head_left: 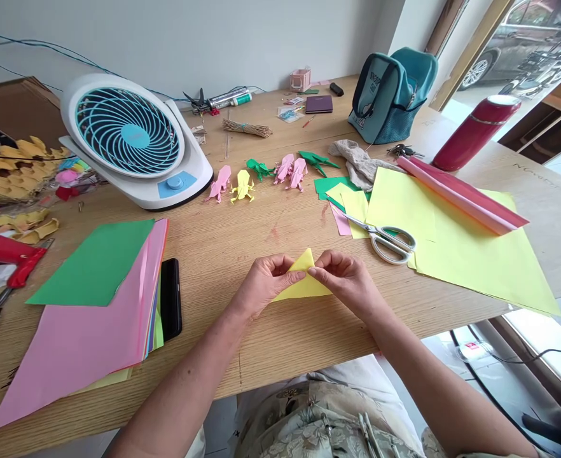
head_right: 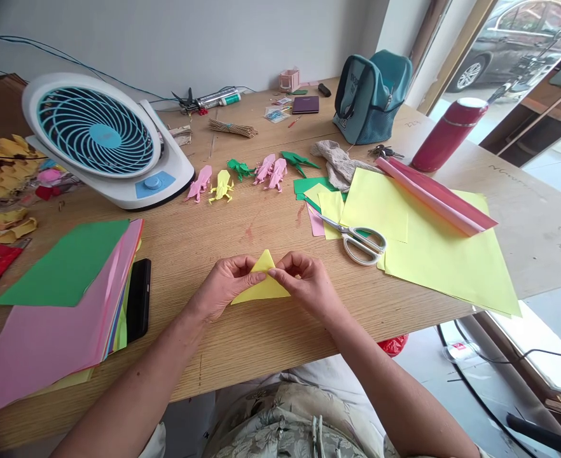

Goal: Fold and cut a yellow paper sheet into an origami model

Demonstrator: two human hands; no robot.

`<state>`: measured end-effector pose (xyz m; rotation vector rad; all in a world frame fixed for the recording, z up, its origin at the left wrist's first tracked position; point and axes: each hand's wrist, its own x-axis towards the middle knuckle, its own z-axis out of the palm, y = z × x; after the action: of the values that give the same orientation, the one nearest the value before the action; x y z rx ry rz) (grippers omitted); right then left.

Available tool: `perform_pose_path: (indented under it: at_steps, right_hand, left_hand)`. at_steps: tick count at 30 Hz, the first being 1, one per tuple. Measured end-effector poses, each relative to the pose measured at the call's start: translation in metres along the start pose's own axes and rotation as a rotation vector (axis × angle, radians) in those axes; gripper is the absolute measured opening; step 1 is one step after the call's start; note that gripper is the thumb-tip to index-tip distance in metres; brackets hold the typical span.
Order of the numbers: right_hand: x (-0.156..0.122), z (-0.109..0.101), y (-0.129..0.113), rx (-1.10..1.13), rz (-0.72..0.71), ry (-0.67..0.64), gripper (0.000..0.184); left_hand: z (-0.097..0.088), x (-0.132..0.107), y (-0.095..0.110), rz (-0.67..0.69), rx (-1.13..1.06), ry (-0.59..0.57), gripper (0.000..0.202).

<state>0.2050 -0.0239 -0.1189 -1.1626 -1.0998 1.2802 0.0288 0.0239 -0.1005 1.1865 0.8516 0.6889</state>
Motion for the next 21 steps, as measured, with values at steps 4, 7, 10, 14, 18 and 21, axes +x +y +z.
perform_pose_path:
  at_steps: [4, 7, 10, 14, 18, 21]
  right_hand:
    - [-0.001, 0.001, -0.003, -0.061, -0.066, -0.001, 0.031]
    - [0.0, 0.001, -0.003, -0.045, -0.055, -0.026, 0.031]
    - [0.001, -0.002, -0.003, -0.041, -0.051, -0.014, 0.031]
    - [0.002, -0.007, -0.007, 0.051, -0.075, 0.048, 0.03]
    - [0.002, -0.01, -0.008, 0.079, -0.112, 0.11, 0.025]
    - [0.001, -0.009, -0.004, -0.045, -0.12, -0.041, 0.026]
  left_hand:
    - [-0.002, 0.001, -0.005, 0.062, 0.114, 0.023, 0.03]
    - [-0.002, 0.001, -0.005, 0.138, 0.217, 0.021, 0.025]
    - [-0.002, 0.0, -0.001, 0.212, 0.344, 0.035, 0.019]
    - [-0.003, 0.0, 0.002, 0.259, 0.469, 0.05, 0.017]
    - [-0.002, 0.0, 0.002, 0.243, 0.491, 0.036, 0.018]
    - [0.002, -0.002, 0.003, 0.285, 0.547, 0.054, 0.023]
